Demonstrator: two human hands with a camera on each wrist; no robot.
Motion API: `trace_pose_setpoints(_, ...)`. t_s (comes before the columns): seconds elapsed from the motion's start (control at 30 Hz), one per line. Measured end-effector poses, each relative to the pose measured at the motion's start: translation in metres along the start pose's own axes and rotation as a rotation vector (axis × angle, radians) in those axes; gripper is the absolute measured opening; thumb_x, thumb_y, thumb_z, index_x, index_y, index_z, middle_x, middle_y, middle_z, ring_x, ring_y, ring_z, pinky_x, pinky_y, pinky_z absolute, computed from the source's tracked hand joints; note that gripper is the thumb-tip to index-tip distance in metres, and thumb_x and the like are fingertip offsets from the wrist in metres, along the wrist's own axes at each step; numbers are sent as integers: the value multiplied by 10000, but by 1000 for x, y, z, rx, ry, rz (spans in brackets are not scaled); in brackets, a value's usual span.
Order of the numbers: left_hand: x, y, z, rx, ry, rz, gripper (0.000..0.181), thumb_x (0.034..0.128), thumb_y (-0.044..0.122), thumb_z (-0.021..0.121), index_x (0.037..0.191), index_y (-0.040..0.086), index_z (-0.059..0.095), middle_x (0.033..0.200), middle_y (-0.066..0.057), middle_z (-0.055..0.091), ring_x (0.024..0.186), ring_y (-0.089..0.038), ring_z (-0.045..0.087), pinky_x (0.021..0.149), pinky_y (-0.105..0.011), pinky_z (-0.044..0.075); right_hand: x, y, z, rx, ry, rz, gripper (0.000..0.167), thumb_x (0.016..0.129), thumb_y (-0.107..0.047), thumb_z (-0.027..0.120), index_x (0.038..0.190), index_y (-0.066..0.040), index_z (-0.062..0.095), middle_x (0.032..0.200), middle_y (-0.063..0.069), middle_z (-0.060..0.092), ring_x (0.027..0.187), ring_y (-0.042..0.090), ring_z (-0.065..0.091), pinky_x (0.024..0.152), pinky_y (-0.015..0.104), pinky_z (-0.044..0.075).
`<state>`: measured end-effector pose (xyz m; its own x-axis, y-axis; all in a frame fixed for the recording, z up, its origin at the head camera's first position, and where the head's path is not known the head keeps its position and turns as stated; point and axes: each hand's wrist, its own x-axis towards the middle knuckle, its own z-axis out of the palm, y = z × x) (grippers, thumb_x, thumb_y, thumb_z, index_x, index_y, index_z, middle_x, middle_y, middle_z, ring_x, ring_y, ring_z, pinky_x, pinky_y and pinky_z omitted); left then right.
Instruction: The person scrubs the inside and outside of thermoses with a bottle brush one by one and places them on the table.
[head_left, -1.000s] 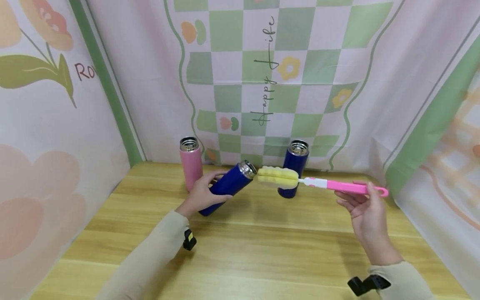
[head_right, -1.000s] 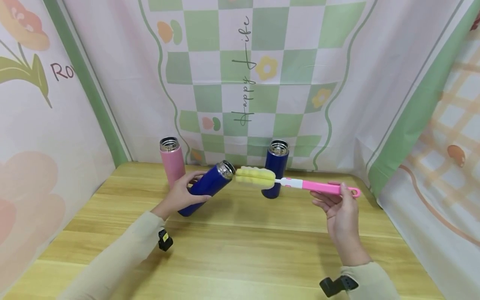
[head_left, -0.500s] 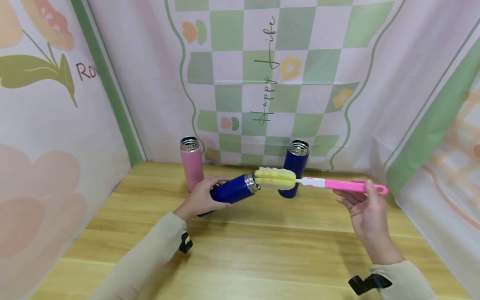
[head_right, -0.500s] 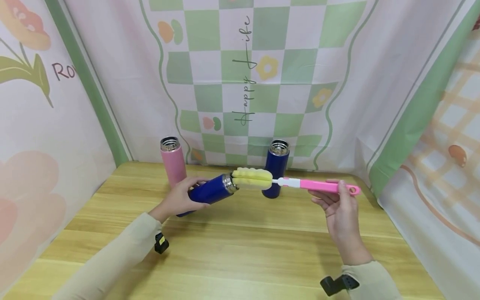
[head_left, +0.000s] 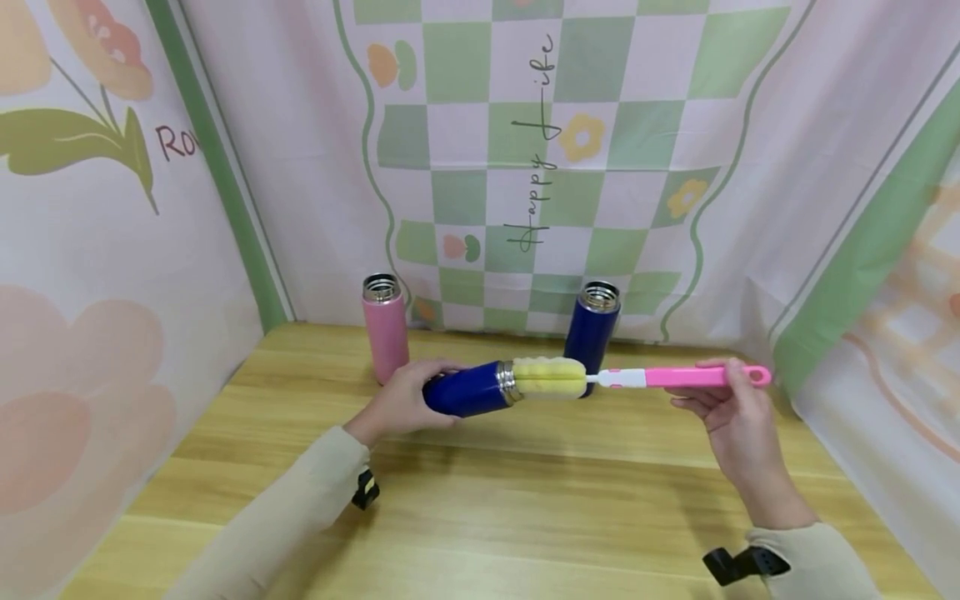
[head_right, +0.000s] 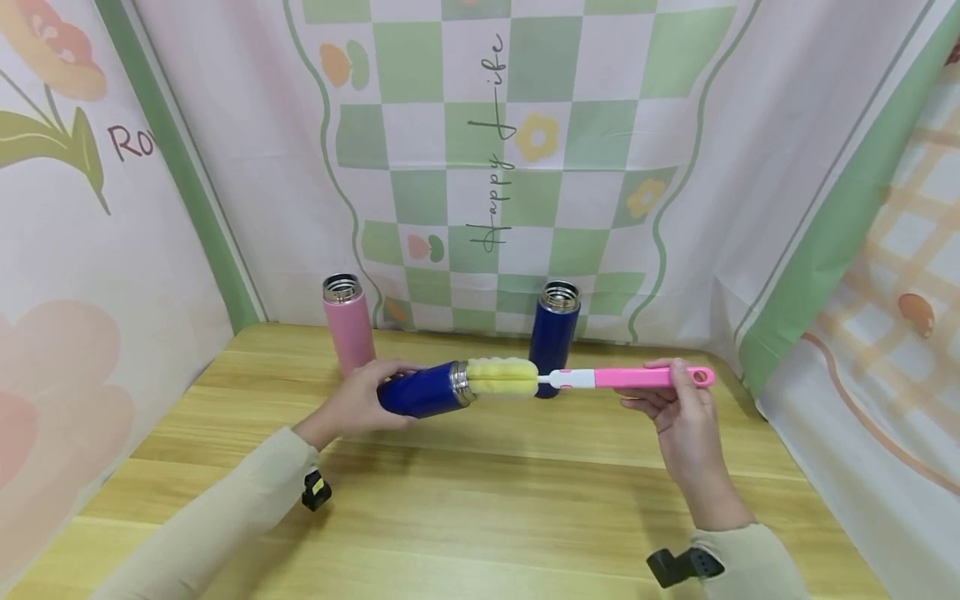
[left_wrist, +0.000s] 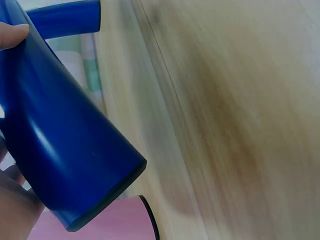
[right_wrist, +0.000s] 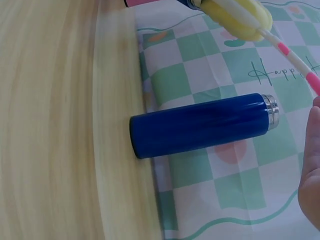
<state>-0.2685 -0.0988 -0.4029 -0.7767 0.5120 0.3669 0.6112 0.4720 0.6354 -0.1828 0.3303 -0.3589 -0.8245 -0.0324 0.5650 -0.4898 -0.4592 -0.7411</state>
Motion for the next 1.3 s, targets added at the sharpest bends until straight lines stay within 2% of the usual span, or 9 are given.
trace_pose_setpoints(0.37,-5,5,1,58,-14,26,708,676,273,930,1318,258,631,1262,49,639,1147,-159,572,984,-450,446,0,-2,6,-58,-17,-7,415,1114,-150,263,1070,58,619,992,192,730,869,265,734,730,347,586)
trace_pose_setpoints(0.53,-6,6,3,38,-6,33,715,676,269,933,1323,249,630,1271,50,635,1151,-163,575,985,-461,451,-1,2,7,-104,-5,5,400,1115,-156,265,1072,28,618,989,163,734,863,246,734,728,336,586)
trace_pose_setpoints(0.63,-6,8,3,22,-5,37,716,676,249,935,1324,253,631,1272,49,637,1146,-169,579,977,-469,455,-1,3,8,-90,-15,0,386,1113,-145,274,1081,52,604,1002,183,726,874,257,732,740,343,584)
trace_pose_setpoints(0.83,-6,13,4,51,-13,30,720,670,258,936,1323,276,632,1277,59,638,1145,-164,568,973,-468,448,3,2,12,-97,-48,-10,371,1111,-123,276,1090,78,588,1009,192,717,874,265,728,756,340,582)
trace_pose_setpoints(0.93,-6,14,4,70,-28,16,720,675,296,928,1330,292,629,1298,72,629,1163,-156,554,985,-453,436,3,3,14,-46,-75,-14,371,1104,-75,263,1098,121,578,1017,232,703,879,296,724,762,352,583)
trace_pose_setpoints(1.13,-4,15,7,85,-41,21,716,677,371,917,1330,324,627,1306,118,622,1168,-130,539,987,-426,422,5,9,19,0,-135,6,367,1102,-58,257,1097,114,582,1035,226,705,910,292,723,799,363,570)
trace_pose_setpoints(1.3,-3,17,8,87,-35,18,713,680,371,913,1332,313,630,1289,117,629,1157,-135,541,980,-431,424,4,12,21,-70,-134,2,366,1106,-85,271,1101,63,606,1041,178,715,922,254,722,806,342,570)
